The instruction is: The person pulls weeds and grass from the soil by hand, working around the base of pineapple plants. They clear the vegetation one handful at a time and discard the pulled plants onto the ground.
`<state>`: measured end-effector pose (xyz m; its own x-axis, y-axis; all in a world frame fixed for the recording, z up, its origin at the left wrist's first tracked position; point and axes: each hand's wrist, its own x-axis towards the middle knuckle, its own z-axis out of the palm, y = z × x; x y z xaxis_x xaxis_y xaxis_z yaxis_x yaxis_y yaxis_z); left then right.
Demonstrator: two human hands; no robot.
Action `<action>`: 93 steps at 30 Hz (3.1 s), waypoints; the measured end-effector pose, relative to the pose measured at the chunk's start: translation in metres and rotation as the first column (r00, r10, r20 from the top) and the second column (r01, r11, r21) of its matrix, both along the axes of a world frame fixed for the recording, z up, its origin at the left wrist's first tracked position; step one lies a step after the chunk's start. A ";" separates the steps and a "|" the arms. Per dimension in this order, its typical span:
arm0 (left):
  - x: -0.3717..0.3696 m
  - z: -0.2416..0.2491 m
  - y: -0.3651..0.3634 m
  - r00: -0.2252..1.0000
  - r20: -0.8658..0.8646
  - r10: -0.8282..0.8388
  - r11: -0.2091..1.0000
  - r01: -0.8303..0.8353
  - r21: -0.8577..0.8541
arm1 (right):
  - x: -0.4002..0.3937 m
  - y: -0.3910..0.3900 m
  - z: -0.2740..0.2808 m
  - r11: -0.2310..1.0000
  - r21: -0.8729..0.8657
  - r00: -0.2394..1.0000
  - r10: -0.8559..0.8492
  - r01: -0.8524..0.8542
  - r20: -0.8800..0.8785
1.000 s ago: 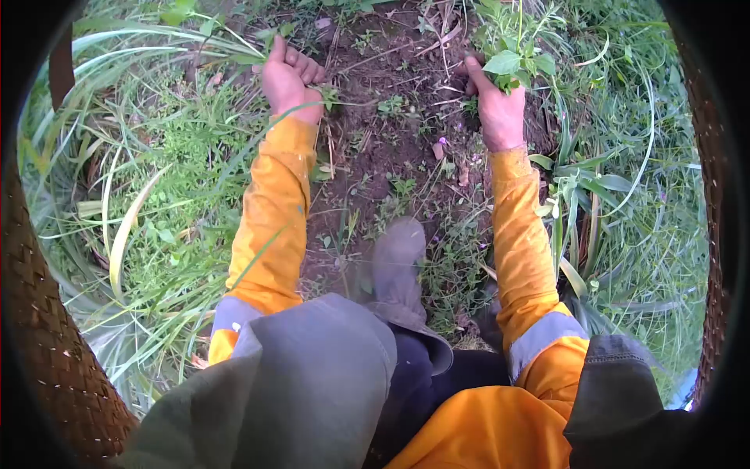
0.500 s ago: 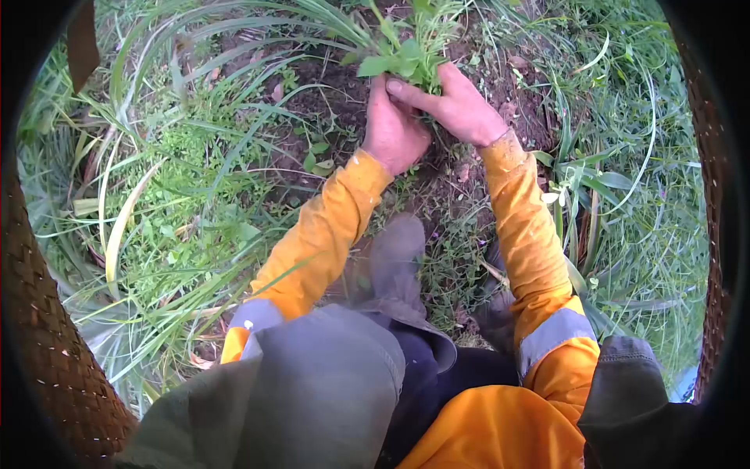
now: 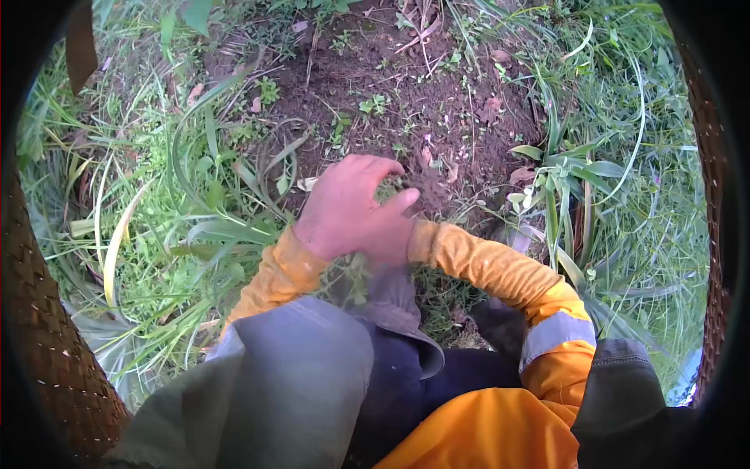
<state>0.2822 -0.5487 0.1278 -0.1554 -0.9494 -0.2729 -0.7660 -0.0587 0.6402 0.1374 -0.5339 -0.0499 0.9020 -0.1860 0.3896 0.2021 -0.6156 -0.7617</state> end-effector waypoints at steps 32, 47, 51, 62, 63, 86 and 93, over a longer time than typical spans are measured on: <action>0.126 -0.137 -0.087 0.929 0.316 -0.192 0.969 0.231 -0.090 | -0.027 -0.167 0.011 0.593 0.194 0.609 -0.656 0.782 -0.446; 0.050 -0.083 -0.034 0.996 0.083 0.038 0.983 -0.023 -0.180 | -0.011 -0.125 0.029 0.921 0.192 0.756 -0.146 0.339 -0.638; 0.047 -0.183 -0.059 0.972 0.227 -0.066 0.931 0.142 -0.336 | -0.024 -0.139 0.039 0.869 0.354 0.809 -0.085 0.346 -0.581; 0.043 -0.106 -0.048 0.985 0.069 0.157 0.970 -0.140 -0.200 | 0.011 -0.173 -0.026 0.638 -0.122 0.559 -0.738 0.760 -0.379; 0.055 -0.110 -0.063 0.951 0.129 0.282 0.914 -0.225 -0.338 | 0.012 -0.169 -0.018 0.632 -0.091 0.539 -0.720 0.770 -0.438; 0.066 -0.091 -0.063 0.876 0.335 0.348 0.926 -0.265 -0.269 | -0.036 -0.245 0.152 0.833 -0.299 0.086 -0.293 -0.466 -0.952; 0.048 -0.131 -0.034 0.847 0.483 0.221 0.975 -0.207 -0.082 | -0.076 -0.293 0.096 0.846 -0.531 0.614 -0.444 0.048 -0.653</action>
